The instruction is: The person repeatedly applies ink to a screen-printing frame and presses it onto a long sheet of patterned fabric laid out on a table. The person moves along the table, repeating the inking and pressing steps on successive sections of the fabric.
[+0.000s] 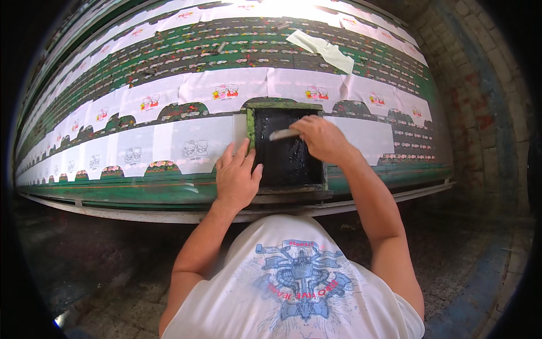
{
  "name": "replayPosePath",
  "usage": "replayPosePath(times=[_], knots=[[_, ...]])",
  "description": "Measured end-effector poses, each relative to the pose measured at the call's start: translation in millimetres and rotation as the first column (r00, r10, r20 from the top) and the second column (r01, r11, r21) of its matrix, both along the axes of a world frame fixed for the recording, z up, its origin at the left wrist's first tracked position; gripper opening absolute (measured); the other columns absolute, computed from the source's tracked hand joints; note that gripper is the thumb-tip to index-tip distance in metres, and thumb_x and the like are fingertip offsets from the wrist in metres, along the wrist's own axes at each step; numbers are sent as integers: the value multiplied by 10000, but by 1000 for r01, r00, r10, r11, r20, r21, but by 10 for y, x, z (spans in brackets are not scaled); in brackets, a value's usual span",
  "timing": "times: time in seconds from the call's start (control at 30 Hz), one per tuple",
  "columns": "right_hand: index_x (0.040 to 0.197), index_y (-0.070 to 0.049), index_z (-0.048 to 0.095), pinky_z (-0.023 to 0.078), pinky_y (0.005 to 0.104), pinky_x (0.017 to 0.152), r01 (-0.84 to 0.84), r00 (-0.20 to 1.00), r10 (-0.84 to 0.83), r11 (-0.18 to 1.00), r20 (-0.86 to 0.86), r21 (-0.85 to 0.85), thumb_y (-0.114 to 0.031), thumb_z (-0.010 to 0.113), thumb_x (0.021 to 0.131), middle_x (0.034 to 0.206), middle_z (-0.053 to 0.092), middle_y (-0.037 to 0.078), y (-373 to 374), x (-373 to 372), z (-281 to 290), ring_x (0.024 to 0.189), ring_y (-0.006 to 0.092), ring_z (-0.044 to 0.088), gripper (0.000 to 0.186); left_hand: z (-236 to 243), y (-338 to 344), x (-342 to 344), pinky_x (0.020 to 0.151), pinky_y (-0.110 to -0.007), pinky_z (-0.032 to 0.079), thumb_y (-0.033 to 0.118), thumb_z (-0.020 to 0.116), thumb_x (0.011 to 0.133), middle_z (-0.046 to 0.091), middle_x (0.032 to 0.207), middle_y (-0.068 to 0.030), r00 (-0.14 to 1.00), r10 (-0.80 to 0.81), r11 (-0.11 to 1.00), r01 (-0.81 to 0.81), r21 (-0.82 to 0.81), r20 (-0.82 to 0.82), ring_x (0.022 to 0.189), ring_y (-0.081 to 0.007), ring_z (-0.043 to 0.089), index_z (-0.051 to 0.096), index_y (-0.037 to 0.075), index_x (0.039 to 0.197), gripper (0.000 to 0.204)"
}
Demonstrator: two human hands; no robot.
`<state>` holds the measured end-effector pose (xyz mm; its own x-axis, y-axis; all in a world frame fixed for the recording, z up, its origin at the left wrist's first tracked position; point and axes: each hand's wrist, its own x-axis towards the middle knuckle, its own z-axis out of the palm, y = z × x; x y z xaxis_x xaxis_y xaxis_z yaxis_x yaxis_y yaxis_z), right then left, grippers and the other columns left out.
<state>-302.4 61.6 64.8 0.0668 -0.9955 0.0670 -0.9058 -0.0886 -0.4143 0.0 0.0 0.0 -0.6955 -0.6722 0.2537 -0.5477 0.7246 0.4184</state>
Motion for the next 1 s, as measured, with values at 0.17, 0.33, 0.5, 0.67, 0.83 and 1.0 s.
replayPosePath(times=[0.17,0.33,0.5,0.67,0.83,1.0], knots=[[1315,-50,783,595,552,1021,145,989,-145,983,10,-113,40,697,878,1181,799,209,-300,24,-104,1150,446,755,455,74,-130,74,1275,-625,383,252,733,1036,638,1605,-146,994,-88,992,94,-89,71,1480,-389,543,740,4,1428,464],[1315,-101,793,529,486,970,52,987,-84,973,-135,-225,43,705,829,1149,744,107,-1,280,-238,1075,349,690,515,0,-124,28,1290,-638,357,239,730,1032,644,1604,-135,994,-86,993,91,-75,69,1454,-367,566,740,11,1424,453],[1316,-71,768,516,479,920,18,993,-49,962,-108,-272,6,707,858,1191,739,122,472,668,-246,1040,338,677,468,-57,-124,27,1300,-636,344,207,734,1025,649,1605,-134,996,-86,994,88,-65,35,1447,-373,572,750,12,1414,436],[1327,-60,776,539,484,953,56,995,-71,979,-71,-198,34,739,790,1274,739,144,875,994,-179,1114,357,695,546,-109,-102,30,1293,-595,371,149,728,1029,643,1628,-150,998,-57,997,55,-51,-37,1422,-388,598,759,-1,1414,414],[1337,-66,781,550,491,991,74,997,-73,990,13,-124,30,742,820,1292,742,132,1099,1147,-66,1158,353,703,528,-361,14,-33,1316,-533,386,57,767,968,634,1615,-219,910,112,955,13,296,-400,1492,-415,574,742,-3,1428,464],[1372,-88,775,525,496,1148,174,976,-159,980,146,-95,-91,873,894,1469,703,159,1299,1115,-30,1401,388,633,488,-494,108,-114,1350,-511,361,-13,812,852,646,1613,-251,852,255,890,-21,456,-458,1535,-406,582,780,58,1413,566]])
